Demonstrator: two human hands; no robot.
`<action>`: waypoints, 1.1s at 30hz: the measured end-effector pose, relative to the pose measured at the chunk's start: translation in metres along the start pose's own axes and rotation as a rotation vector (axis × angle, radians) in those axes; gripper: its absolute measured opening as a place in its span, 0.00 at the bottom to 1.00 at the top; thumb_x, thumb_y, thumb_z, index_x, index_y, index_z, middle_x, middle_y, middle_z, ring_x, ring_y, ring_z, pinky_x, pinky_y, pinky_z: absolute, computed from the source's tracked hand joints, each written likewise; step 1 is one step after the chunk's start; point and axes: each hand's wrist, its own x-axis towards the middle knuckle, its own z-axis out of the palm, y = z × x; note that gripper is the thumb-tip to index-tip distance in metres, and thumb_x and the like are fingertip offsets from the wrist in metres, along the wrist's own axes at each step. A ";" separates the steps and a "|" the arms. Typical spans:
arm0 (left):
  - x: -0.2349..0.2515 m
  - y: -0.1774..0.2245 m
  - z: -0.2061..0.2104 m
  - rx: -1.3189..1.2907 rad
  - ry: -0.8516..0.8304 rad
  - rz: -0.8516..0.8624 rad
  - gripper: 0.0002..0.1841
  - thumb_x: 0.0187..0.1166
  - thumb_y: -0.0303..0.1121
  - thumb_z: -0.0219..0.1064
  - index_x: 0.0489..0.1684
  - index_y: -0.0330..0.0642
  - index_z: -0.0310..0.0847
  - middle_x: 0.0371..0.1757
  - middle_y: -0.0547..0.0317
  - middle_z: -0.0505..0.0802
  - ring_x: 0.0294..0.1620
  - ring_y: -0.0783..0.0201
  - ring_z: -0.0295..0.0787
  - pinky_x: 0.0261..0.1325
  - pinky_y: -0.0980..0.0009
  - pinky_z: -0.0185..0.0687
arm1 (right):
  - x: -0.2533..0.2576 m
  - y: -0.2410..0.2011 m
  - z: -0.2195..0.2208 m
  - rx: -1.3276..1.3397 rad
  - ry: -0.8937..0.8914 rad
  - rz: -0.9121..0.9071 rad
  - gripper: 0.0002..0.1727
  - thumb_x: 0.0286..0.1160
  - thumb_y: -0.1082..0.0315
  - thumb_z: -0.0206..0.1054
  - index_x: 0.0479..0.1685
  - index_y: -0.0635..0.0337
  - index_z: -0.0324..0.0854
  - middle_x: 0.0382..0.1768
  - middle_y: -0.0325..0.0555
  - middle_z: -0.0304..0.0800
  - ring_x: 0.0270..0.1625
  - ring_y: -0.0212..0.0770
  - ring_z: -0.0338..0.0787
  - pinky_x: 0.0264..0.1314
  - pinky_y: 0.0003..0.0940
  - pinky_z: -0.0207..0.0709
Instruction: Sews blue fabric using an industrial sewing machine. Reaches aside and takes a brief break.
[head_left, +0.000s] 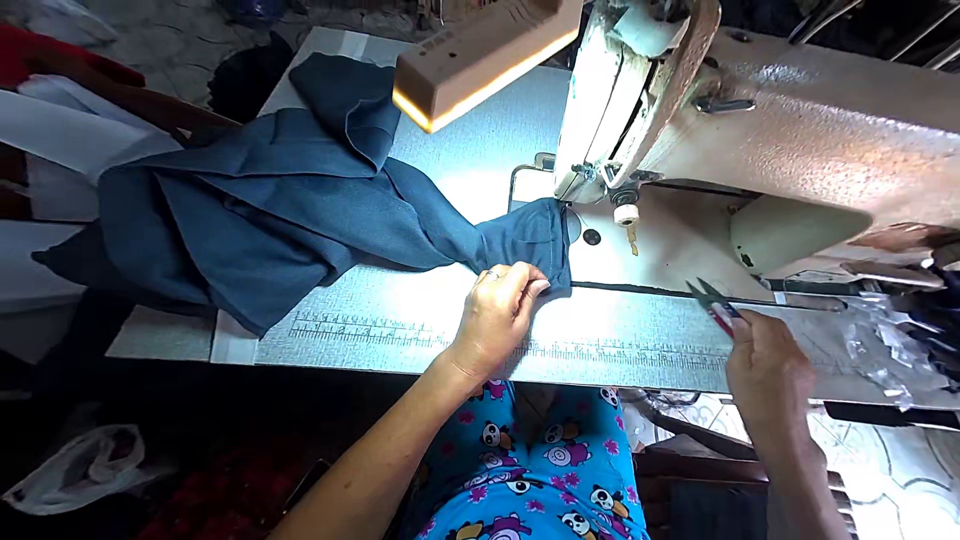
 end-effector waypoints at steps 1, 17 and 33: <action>0.000 0.000 0.000 -0.018 -0.002 -0.025 0.08 0.83 0.29 0.64 0.42 0.34 0.88 0.38 0.52 0.93 0.43 0.57 0.91 0.55 0.58 0.83 | -0.001 -0.016 -0.001 0.093 -0.035 -0.018 0.18 0.88 0.72 0.52 0.51 0.80 0.84 0.42 0.73 0.90 0.43 0.69 0.92 0.46 0.62 0.83; -0.001 0.001 0.001 -0.018 0.028 0.016 0.09 0.84 0.30 0.64 0.43 0.33 0.87 0.49 0.50 0.96 0.54 0.60 0.94 0.62 0.61 0.84 | -0.006 -0.121 0.043 0.084 -0.023 -0.224 0.18 0.80 0.57 0.64 0.57 0.54 0.94 0.22 0.48 0.82 0.24 0.51 0.85 0.23 0.43 0.73; -0.028 0.058 -0.004 -0.157 -0.202 0.458 0.24 0.93 0.47 0.50 0.37 0.42 0.89 0.48 0.53 0.97 0.60 0.56 0.92 0.67 0.61 0.80 | -0.005 -0.004 0.022 -0.046 0.086 0.160 0.22 0.83 0.59 0.63 0.66 0.65 0.87 0.45 0.76 0.87 0.48 0.78 0.86 0.47 0.72 0.74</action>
